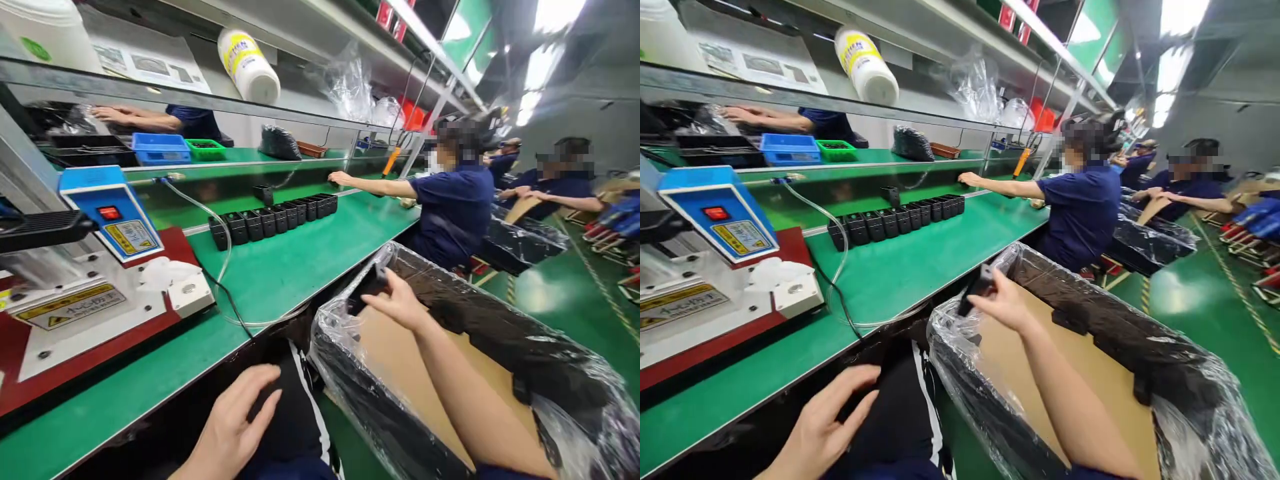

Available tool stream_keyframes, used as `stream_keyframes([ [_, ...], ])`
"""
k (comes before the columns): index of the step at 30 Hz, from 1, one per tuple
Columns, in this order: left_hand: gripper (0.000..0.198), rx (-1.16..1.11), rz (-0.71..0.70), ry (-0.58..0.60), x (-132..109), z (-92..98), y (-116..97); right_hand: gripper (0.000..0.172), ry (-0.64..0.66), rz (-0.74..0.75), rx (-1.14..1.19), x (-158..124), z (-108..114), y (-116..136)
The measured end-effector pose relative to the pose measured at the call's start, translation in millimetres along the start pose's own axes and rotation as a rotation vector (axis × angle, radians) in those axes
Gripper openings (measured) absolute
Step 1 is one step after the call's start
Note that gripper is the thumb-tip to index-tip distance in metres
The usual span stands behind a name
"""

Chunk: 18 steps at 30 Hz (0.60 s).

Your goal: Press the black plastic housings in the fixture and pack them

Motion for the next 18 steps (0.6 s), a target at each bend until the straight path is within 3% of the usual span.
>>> stream_keyframes([
  [2, 0.054, -0.034, 0.034, -0.113, 12.1, 10.8, -8.5, 0.038, 0.064, 0.033, 0.064, -17.2, -15.4, 36.7],
  [5, 0.073, -0.131, 0.127, -0.22, 15.8, 29.8, -8.3, 0.04, 0.218, 0.109, 0.277, -19.6, -67.9, 100.8],
  [9, 0.062, -0.226, 0.243, -0.285, -2.0, 71.5, 10.9, 0.046, 0.431, 0.264, 0.47, -16.2, -131.6, 169.2],
  [12, 0.052, -0.199, 0.334, -0.328, -23.0, 103.8, 19.2, 0.047, 0.529, 0.321, 0.523, -10.1, -159.1, 191.3],
  [14, 0.061, -0.154, 0.374, -0.287, -32.3, 118.3, 17.2, 0.046, 0.609, 0.287, 0.553, -4.6, -172.7, 196.8],
  [16, 0.078, -0.103, 0.311, -0.26, -34.5, 131.9, 6.9, 0.045, 0.724, 0.241, 0.589, -1.3, -185.3, 201.1],
  [18, 0.086, -0.068, 0.155, -0.261, -30.6, 144.9, -9.1, 0.044, 0.926, 0.198, 0.638, -6.3, -200.9, 206.2],
])
Point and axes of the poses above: each hand's wrist, its own x-axis towards the middle knuckle, its own z-axis out of the back of the hand, y = z × x, the point moved 6 cm from there along x, towards the middle knuckle, and after that the axes turned 3 degrees about -x, right-handed, at the moved point
